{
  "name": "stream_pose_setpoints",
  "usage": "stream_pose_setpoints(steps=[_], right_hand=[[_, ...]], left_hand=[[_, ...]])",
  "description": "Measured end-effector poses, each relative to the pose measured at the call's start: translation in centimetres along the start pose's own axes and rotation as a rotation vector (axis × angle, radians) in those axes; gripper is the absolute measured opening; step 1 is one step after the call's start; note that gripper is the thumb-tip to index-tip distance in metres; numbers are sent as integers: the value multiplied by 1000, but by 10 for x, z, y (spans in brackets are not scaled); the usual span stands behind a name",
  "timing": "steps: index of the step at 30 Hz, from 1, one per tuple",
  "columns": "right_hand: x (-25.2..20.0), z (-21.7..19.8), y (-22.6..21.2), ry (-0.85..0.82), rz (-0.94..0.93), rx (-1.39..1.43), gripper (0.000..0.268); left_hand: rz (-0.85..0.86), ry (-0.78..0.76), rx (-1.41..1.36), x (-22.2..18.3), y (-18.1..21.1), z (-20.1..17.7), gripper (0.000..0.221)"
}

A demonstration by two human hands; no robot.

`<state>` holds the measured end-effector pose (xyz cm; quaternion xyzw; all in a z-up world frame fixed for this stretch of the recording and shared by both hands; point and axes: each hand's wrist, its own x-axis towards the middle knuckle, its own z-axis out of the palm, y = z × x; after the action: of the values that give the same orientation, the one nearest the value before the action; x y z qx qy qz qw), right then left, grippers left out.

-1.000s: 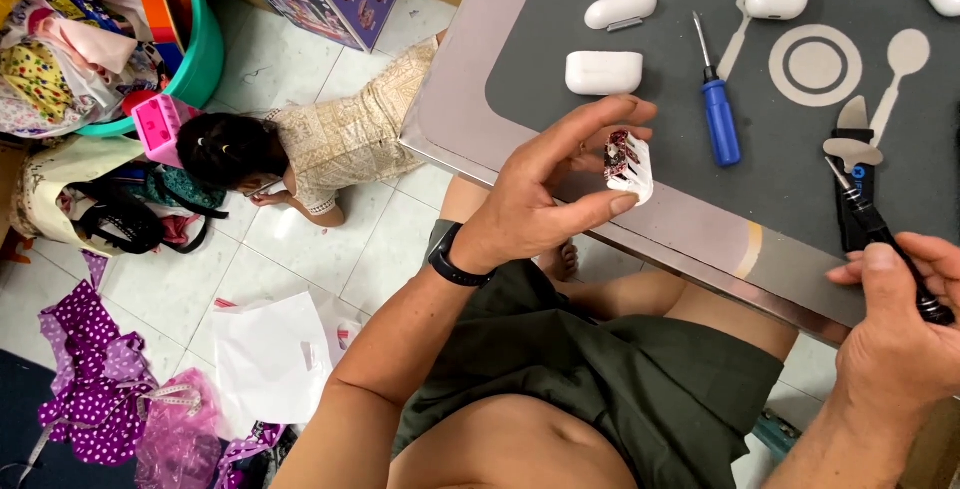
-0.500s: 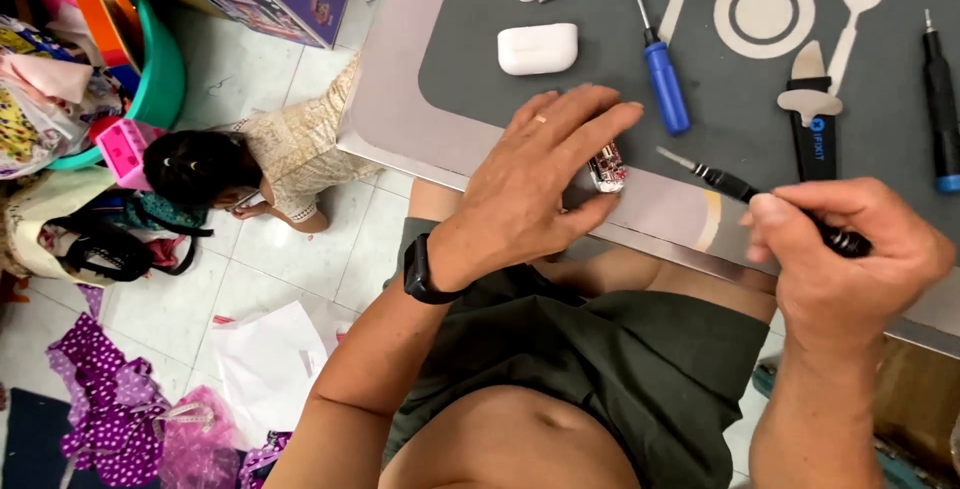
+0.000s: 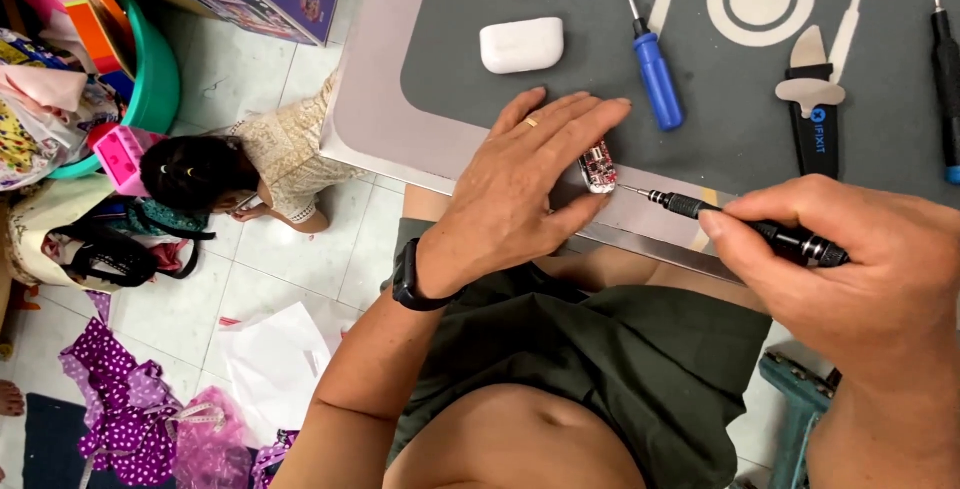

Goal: Repairing a small circuit board by fastening it into a plastic housing using a precision screwdriver.

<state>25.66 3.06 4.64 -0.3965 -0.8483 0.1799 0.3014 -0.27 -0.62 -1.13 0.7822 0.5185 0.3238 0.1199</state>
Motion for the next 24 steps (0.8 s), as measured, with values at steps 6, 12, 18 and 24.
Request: stream_pose_setpoints(steps=[6,12,18,24], right_hand=[[3,3,-1,-11,-18,24,17],[16,-5,-10,-56,-52,25,20],[49,-18,-13,-234,-287,-18,15],[83,-17,-20,-553,-401,-436,22]], left_hand=[[12,14,-18,0,-1,1,76],[13,17,-17,1,0,0,73],[16,-7,0,1,1,-1,76],[11,-16,8,1,1,-1,74]])
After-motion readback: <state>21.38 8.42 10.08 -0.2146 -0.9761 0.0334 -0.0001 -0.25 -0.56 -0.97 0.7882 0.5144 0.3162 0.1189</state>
